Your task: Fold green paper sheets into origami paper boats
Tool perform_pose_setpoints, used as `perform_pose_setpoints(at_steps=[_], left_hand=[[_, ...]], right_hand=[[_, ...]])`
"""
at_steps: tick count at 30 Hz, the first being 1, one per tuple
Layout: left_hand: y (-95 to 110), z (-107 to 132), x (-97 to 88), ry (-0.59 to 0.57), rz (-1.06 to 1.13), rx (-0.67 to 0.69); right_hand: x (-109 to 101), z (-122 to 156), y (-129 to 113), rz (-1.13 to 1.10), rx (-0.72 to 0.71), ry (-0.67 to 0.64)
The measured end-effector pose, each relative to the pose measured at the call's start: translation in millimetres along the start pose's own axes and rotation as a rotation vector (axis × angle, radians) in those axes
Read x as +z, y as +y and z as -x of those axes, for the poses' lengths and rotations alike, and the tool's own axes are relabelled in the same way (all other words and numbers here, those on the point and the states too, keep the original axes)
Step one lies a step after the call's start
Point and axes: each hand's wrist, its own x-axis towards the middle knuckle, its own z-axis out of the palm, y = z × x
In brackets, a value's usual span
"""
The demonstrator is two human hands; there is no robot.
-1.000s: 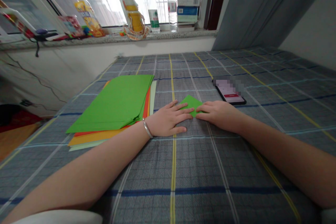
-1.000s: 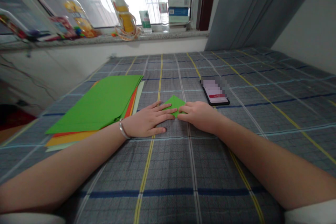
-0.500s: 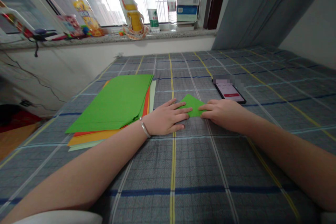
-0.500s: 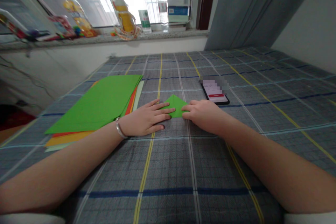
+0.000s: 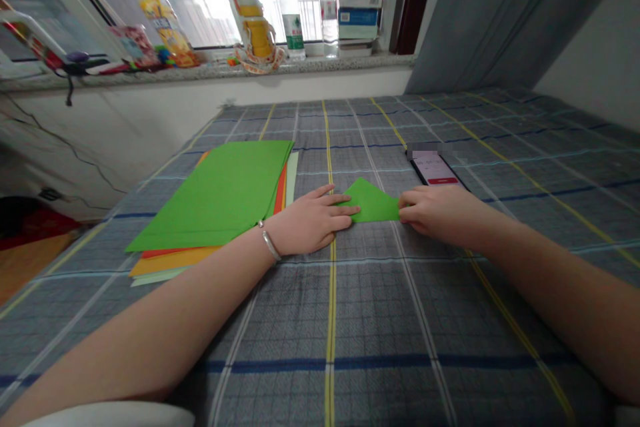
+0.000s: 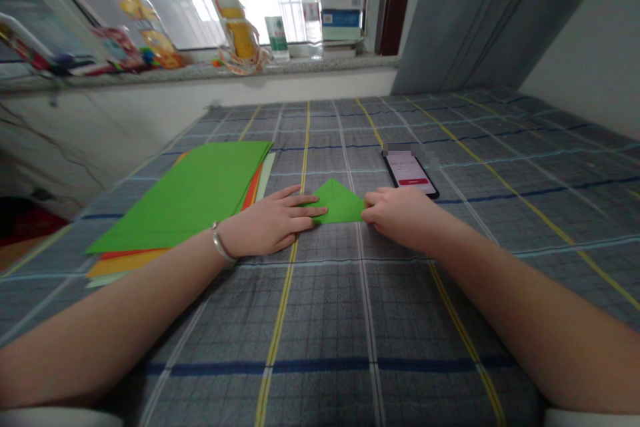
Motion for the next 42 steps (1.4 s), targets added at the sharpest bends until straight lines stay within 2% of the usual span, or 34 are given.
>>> perform_pose_setpoints(at_steps=[15, 24, 30, 38, 42], left_hand=[[-5, 10, -12.0, 0.024, -0.072, -0.035], [-10, 18, -18.3, -0.017, -0.058, -0.077], [-14, 20, -22.1, -0.084, -0.019, -0.113], [-15, 21, -28.1, -0.2, 0.068, -0.201], [-13, 20, -28.2, -0.208, 0.066, -0.256]], right_hand=[[-4, 13, 12, -0.002, 0.187, -0.131], [-7, 18, 20, -0.026, 0.208, -0.197], [-7, 18, 18, -0.04, 0.202, -0.188], [-14, 15, 14, -0.004, 0.214, -0.278], [-14, 14, 13, 0.003, 0.229, -0.286]])
